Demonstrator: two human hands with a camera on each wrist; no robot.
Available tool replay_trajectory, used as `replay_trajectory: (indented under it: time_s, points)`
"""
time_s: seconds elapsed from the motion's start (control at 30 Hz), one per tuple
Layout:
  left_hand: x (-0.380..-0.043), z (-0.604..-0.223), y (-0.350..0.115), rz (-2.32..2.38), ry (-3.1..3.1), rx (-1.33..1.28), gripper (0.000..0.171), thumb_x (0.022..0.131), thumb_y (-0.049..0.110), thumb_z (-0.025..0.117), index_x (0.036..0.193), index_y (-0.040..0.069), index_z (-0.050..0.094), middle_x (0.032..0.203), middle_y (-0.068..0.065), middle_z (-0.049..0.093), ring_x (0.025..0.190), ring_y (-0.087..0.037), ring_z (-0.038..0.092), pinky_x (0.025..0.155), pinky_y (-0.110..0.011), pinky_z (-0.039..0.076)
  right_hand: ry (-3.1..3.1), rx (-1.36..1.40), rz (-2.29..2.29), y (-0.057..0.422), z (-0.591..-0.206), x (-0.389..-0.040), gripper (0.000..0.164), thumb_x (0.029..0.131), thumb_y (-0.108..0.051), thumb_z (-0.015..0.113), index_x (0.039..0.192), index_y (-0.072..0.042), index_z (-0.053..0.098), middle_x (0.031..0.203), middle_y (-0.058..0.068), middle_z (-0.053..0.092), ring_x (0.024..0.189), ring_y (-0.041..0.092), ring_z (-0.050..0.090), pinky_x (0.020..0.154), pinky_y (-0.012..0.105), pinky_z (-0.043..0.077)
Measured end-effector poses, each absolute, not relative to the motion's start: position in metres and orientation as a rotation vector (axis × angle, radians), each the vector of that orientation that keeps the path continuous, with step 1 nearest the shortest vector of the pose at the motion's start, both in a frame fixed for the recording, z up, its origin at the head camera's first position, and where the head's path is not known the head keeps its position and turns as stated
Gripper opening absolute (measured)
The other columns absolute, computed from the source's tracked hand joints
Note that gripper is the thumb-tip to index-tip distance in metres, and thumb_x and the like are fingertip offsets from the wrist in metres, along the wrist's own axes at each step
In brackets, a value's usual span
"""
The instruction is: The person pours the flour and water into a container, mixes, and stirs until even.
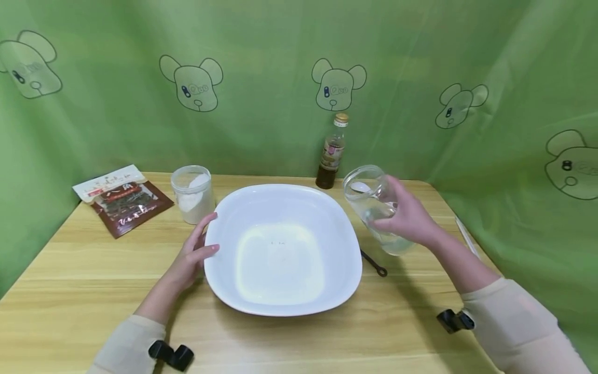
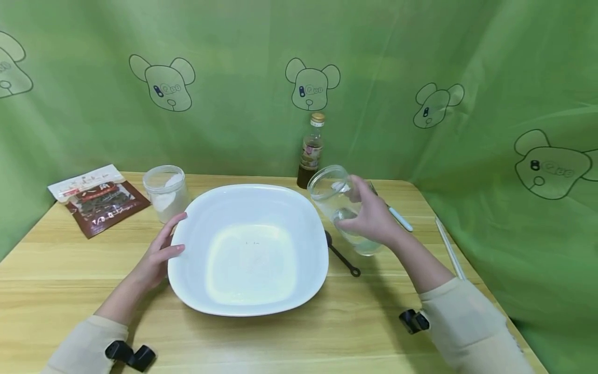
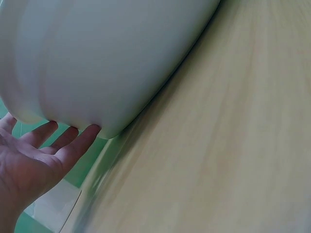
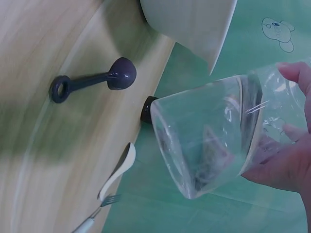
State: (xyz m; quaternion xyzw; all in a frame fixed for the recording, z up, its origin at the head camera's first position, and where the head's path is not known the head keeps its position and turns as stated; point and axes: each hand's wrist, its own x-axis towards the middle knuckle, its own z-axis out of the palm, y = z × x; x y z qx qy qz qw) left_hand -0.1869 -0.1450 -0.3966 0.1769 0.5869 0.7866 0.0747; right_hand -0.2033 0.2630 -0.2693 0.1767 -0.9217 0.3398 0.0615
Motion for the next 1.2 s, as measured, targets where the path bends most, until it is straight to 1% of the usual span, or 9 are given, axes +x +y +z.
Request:
replay_trajectory:
  time_s: [0.13, 0.27, 0.37, 0.53, 0.67, 0.87, 1.0, 1.13, 1.2]
  points:
    - [-0.186, -0.397, -0.146, 2.364, 1.763, 0.525, 0.065, 0.079, -0.002, 0.042, 0.137, 0.011, 0.015, 0.122, -0.027, 0.030, 0.095, -0.023, 0.051, 0.071, -0.039, 0.049, -2.870, 0.574, 0.909, 0.262, -0.267, -0.201, 0.083, 0.061, -0.014, 0.075, 0.129, -0.011, 0.027, 0.108, 0.019, 0.046, 0.095, 0.035, 0.045, 0.073, 0.050, 0.045]
    - [-0.185, -0.397, -0.146, 2.365, 1.764, 0.522, 0.066, 0.078, -0.002, 0.042, 0.137, 0.011, 0.015, 0.123, -0.028, 0.029, 0.096, -0.024, 0.051, 0.071, -0.040, 0.049, -2.955, 0.578, 0.835, 0.261, -0.264, -0.200, 0.092, 0.061, -0.017, 0.075, 0.135, -0.014, 0.021, 0.112, 0.022, 0.046, 0.093, 0.035, 0.048, 0.071, 0.046, 0.047]
    - [-0.185, -0.397, -0.146, 2.364, 1.762, 0.527, 0.067, 0.077, -0.003, 0.043, 0.137, 0.011, 0.015, 0.123, -0.030, 0.028, 0.097, -0.025, 0.050, 0.071, -0.041, 0.049, -3.000, 0.582, 0.795, 0.260, -0.262, -0.200, 0.095, 0.061, -0.018, 0.075, 0.137, -0.013, 0.017, 0.114, 0.025, 0.045, 0.095, 0.036, 0.048, 0.071, 0.044, 0.048]
    - [-0.187, -0.399, -0.145, 2.364, 1.757, 0.528, 0.068, 0.077, -0.004, 0.044, 0.137, 0.011, 0.015, 0.123, -0.030, 0.028, 0.097, -0.026, 0.049, 0.072, -0.041, 0.049, -3.066, 0.605, 0.723, 0.259, -0.258, -0.199, 0.097, 0.061, -0.015, 0.073, 0.137, -0.009, 0.014, 0.119, 0.026, 0.043, 0.103, 0.038, 0.043, 0.076, 0.047, 0.045]
    - [-0.187, -0.400, -0.145, 2.367, 1.756, 0.524, 0.068, 0.076, -0.004, 0.044, 0.136, 0.011, 0.016, 0.121, -0.031, 0.029, 0.097, -0.028, 0.050, 0.071, -0.041, 0.049, -3.101, 0.651, 0.670, 0.257, -0.254, -0.198, 0.096, 0.061, -0.016, 0.072, 0.137, -0.008, 0.015, 0.119, 0.026, 0.043, 0.105, 0.038, 0.042, 0.079, 0.049, 0.043]
    - [-0.188, -0.400, -0.145, 2.367, 1.770, 0.520, 0.070, 0.075, -0.003, 0.046, 0.137, 0.011, 0.016, 0.123, -0.031, 0.029, 0.098, -0.028, 0.049, 0.072, -0.041, 0.049, -3.113, 0.722, 0.631, 0.251, -0.251, -0.198, 0.090, 0.060, -0.017, 0.074, 0.134, -0.010, 0.022, 0.115, 0.026, 0.046, 0.104, 0.038, 0.044, 0.078, 0.050, 0.043]
    - [-0.188, -0.399, -0.144, 2.365, 1.789, 0.515, 0.070, 0.075, -0.003, 0.046, 0.137, 0.011, 0.016, 0.123, -0.030, 0.029, 0.098, -0.028, 0.049, 0.072, -0.041, 0.049, -3.120, 0.745, 0.592, 0.247, -0.251, -0.200, 0.090, 0.059, -0.018, 0.074, 0.133, -0.010, 0.023, 0.114, 0.025, 0.047, 0.100, 0.037, 0.047, 0.075, 0.047, 0.045]
    - [-0.188, -0.399, -0.144, 2.366, 1.797, 0.513, 0.070, 0.074, -0.003, 0.046, 0.137, 0.011, 0.017, 0.123, -0.031, 0.029, 0.098, -0.029, 0.049, 0.072, -0.041, 0.049, -3.139, 0.736, 0.525, 0.242, -0.251, -0.201, 0.094, 0.059, -0.020, 0.074, 0.135, -0.008, 0.021, 0.112, 0.022, 0.049, 0.093, 0.033, 0.051, 0.073, 0.043, 0.047]
    - [-0.188, -0.398, -0.144, 2.362, 1.800, 0.514, 0.070, 0.074, -0.003, 0.046, 0.136, 0.010, 0.016, 0.123, -0.031, 0.029, 0.098, -0.029, 0.049, 0.072, -0.041, 0.049, -3.157, 0.725, 0.495, 0.240, -0.250, -0.202, 0.094, 0.059, -0.020, 0.074, 0.136, -0.008, 0.020, 0.111, 0.021, 0.049, 0.091, 0.032, 0.052, 0.073, 0.042, 0.047]
